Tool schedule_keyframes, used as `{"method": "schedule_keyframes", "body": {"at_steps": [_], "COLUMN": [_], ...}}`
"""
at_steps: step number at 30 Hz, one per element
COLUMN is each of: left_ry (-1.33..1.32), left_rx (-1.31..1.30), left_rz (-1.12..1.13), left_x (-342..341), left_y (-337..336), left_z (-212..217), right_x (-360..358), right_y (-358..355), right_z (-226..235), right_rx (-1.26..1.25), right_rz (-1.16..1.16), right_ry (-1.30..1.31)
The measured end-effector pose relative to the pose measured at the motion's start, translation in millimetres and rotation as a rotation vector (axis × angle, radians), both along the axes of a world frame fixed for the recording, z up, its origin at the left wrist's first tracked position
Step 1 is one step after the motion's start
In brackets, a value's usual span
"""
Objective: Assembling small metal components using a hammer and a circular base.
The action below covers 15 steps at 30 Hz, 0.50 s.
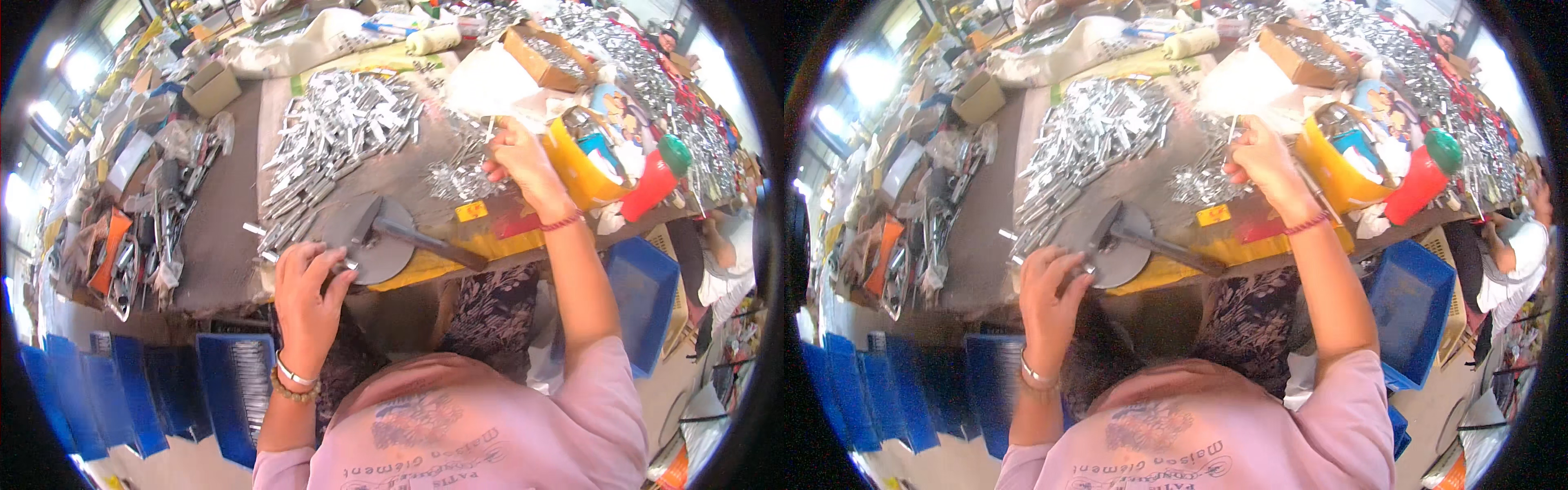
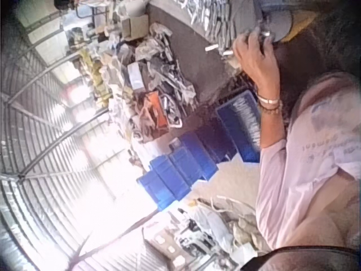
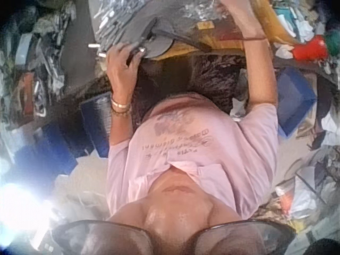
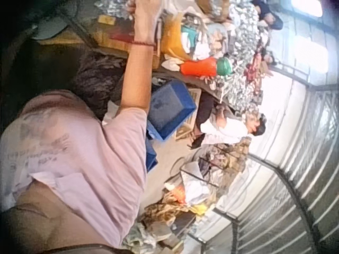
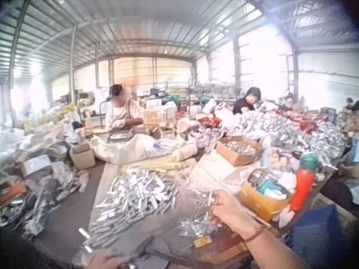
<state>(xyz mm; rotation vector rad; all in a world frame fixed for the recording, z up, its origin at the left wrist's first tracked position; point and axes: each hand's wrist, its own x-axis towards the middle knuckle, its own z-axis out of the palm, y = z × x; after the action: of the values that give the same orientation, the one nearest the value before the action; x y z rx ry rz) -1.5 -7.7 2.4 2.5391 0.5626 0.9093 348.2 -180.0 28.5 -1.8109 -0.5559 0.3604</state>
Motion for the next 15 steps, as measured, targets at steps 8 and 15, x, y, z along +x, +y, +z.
{"method": "schedule_keyframes", "body": {"at_steps": [8,15], "left_ry": [-0.071,-0.031], "left_rx": [-0.027,-0.079], "left_rz": [-0.057,-0.077], "left_x": [6.6,2.1], "left_y": [8.6,11.0], "left_z": [6.7,6.7], "right_x": [-123.9,-168.1], "right_y": [13.0,20.3], "right_z": [15.7,-13.4], "right_rx": [0.007,0.073], "right_rz": [0.416,0.459], "right_ry": [0.27,-0.586]}}
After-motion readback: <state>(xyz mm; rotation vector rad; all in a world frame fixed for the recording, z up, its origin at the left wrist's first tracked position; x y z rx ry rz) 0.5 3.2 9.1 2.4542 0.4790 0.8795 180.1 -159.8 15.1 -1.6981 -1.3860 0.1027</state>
